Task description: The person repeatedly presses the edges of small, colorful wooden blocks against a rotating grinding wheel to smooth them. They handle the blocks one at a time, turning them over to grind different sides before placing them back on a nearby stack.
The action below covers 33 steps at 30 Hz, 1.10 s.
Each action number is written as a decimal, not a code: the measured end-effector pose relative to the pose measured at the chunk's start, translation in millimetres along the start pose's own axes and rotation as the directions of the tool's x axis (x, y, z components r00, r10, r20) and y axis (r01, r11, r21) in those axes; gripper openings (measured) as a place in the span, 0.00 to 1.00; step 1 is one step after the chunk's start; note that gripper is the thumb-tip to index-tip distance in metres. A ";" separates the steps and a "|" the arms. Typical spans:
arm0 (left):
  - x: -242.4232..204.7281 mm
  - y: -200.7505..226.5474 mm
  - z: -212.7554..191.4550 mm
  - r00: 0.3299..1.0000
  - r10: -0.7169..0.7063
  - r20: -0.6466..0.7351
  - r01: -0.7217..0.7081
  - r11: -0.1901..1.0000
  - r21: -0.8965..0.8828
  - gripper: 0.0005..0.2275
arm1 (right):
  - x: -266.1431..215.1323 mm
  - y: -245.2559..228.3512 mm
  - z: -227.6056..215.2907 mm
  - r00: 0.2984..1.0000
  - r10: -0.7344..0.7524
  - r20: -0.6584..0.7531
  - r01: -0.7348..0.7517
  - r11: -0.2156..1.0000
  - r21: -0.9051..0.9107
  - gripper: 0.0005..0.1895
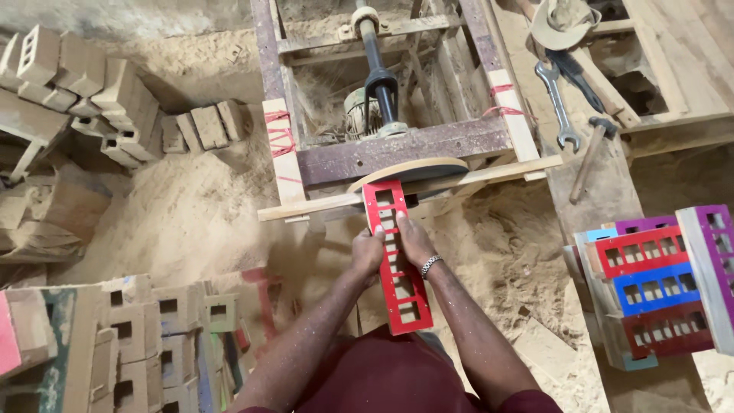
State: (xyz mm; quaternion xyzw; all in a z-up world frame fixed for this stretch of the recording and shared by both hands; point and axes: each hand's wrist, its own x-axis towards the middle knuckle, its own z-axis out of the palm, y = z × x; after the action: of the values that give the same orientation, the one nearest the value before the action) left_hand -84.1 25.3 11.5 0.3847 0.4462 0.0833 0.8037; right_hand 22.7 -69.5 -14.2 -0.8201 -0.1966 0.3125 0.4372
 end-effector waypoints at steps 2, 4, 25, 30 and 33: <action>1.8 -4.4 11.1 1.000 -0.016 -0.019 0.017 0.999 0.046 0.12 | 2.1 5.9 -9.9 1.000 -0.014 -0.013 0.014 1.000 0.020 0.35; 3.4 -8.5 25.5 1.000 -0.005 -0.025 0.009 0.982 0.187 0.13 | 4.6 13.0 -24.8 0.999 0.040 -0.017 -0.040 0.999 0.007 0.36; 22.1 -46.8 152.5 0.991 0.109 -0.078 -0.077 0.941 0.329 0.14 | 30.4 74.0 -145.5 0.989 0.114 -0.091 -0.121 0.989 -0.081 0.38; 20.6 -42.1 180.8 0.985 0.143 -0.102 -0.099 0.932 0.348 0.15 | 39.1 74.0 -171.4 0.980 0.145 -0.139 -0.160 0.982 -0.100 0.40; -4.6 -39.9 168.9 0.980 0.192 0.049 -0.197 0.928 0.316 0.18 | 8.2 66.5 -170.5 0.980 0.029 -0.198 -0.036 0.999 -0.028 0.40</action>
State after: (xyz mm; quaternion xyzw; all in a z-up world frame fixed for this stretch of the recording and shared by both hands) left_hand 36.8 -96.3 38.5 0.5528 0.4068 0.0859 0.7222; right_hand 148.6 -201.9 -0.9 -0.8569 -0.1436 0.2335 0.4366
